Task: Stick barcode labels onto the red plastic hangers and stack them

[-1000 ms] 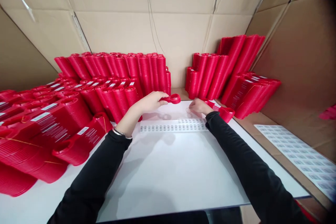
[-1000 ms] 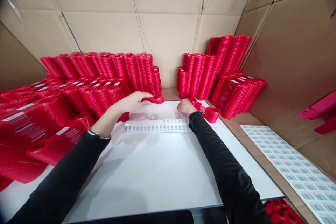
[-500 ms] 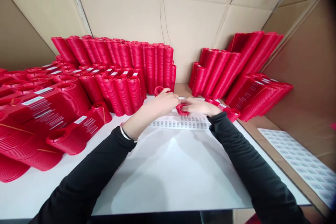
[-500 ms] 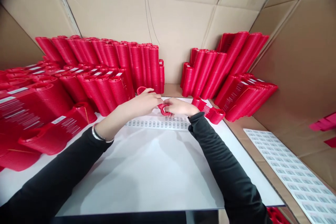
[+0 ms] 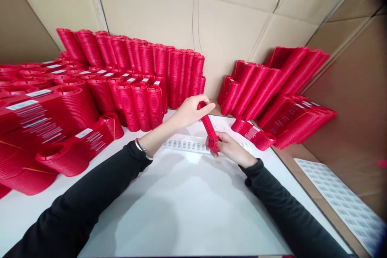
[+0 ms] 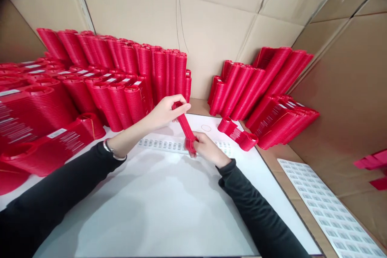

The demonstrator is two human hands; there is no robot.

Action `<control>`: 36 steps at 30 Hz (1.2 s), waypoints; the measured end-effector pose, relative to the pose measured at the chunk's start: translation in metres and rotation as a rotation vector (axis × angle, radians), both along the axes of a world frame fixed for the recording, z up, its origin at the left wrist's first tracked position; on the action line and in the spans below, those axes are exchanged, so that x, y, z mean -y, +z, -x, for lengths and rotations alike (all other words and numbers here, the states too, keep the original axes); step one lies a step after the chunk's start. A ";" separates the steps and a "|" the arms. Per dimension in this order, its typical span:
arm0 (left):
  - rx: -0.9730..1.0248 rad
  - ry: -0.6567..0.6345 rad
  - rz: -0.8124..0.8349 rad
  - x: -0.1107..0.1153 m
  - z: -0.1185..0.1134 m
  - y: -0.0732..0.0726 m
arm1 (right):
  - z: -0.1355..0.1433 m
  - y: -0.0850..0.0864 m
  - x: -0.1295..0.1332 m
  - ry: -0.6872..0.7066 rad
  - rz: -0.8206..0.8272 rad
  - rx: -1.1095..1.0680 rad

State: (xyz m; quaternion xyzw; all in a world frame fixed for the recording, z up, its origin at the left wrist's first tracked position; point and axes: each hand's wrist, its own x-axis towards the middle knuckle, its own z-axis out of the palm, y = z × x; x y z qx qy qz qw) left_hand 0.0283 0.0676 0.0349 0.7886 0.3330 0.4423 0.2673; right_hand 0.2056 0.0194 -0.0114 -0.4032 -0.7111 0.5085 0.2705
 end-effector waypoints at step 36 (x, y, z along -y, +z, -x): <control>-0.619 -0.111 0.169 0.024 0.017 -0.027 | 0.000 -0.026 0.026 -0.321 -0.207 0.375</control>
